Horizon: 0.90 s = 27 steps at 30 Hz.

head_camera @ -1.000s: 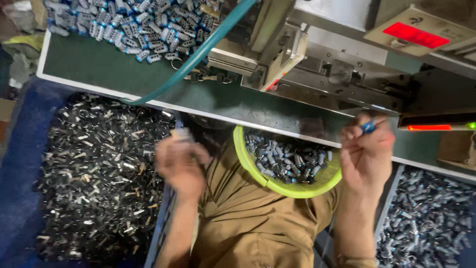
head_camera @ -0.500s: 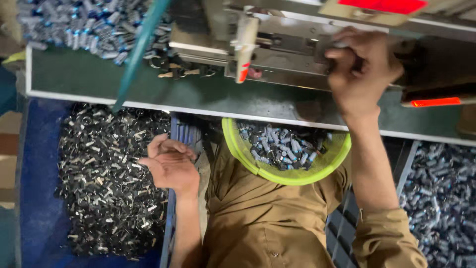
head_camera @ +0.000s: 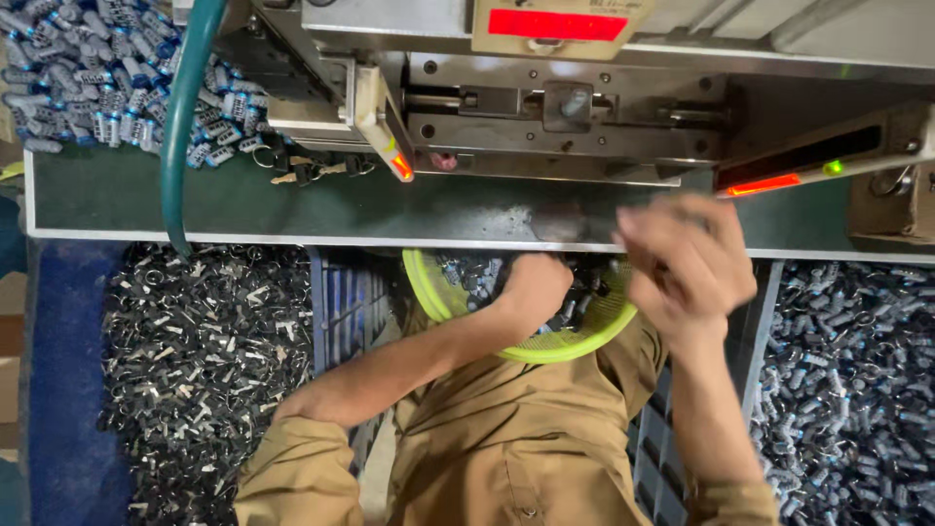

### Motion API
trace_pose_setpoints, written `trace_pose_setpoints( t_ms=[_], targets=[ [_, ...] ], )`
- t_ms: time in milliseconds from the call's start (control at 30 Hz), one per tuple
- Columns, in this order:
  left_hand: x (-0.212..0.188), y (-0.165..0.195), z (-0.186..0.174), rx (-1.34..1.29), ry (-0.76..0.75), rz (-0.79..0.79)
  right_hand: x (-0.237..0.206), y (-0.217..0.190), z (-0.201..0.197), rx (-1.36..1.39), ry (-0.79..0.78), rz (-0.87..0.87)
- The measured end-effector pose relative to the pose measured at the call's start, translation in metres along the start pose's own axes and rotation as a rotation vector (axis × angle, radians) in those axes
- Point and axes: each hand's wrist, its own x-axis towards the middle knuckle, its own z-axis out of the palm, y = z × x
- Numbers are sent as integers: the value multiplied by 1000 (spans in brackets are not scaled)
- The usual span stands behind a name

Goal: The person repeatedly picks small cylindrical components from a green basket, inserts them into a machine slot, and retrieves the assembled keychains. The finished keychains are placed into a large blue bin. The process is continuous and repetitive throughout the clip.

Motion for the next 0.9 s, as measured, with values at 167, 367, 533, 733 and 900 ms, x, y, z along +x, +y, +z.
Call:
trace_pose_setpoints(
  t_ms=[167,367,533,733,900],
  targets=[
    [-36,-7,-7,-102,286,97,-71,0,-9,135,19,295],
    [-102,2,-43,-447,662,117,-127,-19,16,389,-82,492],
    [-110,0,-54,-440,922,120,-150,-29,44,730,-40,863],
    [-105,-21,-63,-376,1077,283,-149,-34,61,1267,172,985],
    [-121,-18,-70,-349,897,349,-148,-31,73,1411,167,1191]
  ],
)
